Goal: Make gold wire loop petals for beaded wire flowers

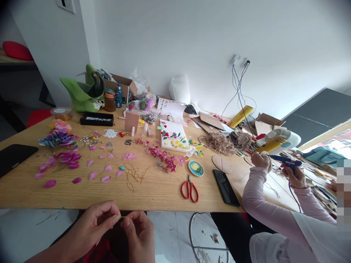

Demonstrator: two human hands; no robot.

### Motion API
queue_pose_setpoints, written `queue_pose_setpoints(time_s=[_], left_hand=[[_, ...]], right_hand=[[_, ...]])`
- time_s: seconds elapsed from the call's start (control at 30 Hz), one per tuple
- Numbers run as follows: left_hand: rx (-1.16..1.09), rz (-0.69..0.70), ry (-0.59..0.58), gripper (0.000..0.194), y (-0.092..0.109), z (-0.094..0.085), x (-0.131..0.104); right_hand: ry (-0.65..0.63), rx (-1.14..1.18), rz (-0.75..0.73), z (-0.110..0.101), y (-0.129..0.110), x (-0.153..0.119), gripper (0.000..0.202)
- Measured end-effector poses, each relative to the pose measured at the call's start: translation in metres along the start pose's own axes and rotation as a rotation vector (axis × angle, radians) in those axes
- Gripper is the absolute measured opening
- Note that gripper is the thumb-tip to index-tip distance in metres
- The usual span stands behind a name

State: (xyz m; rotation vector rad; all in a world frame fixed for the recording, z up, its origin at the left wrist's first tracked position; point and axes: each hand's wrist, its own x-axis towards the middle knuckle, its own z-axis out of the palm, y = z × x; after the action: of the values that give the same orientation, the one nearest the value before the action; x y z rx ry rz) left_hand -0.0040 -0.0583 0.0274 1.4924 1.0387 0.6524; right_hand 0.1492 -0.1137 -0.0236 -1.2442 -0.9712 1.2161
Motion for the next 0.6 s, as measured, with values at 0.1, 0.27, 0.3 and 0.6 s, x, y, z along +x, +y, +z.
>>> queue_pose_setpoints(time_s=[0.1,0.27,0.3,0.6], left_hand=[[-0.067,-0.07,-0.036,0.043,-0.007,0.001,0.001],[-0.234,-0.219,-0.118,0.054,-0.019,0.003,0.005],[-0.259,-0.229,-0.118,0.053,-0.02,0.004,0.005],[-0.321,-0.365,-0.191,0.035,-0.016,-0.002,0.009]], right_hand=[[0.019,0.041,-0.017,-0.001,0.003,0.003,0.032],[-0.094,0.054,-0.01,-0.008,0.008,0.006,0.025],[-0.087,0.053,-0.007,-0.008,0.009,0.006,0.025],[-0.174,-0.513,-0.318,-0.012,-0.011,0.007,0.012]])
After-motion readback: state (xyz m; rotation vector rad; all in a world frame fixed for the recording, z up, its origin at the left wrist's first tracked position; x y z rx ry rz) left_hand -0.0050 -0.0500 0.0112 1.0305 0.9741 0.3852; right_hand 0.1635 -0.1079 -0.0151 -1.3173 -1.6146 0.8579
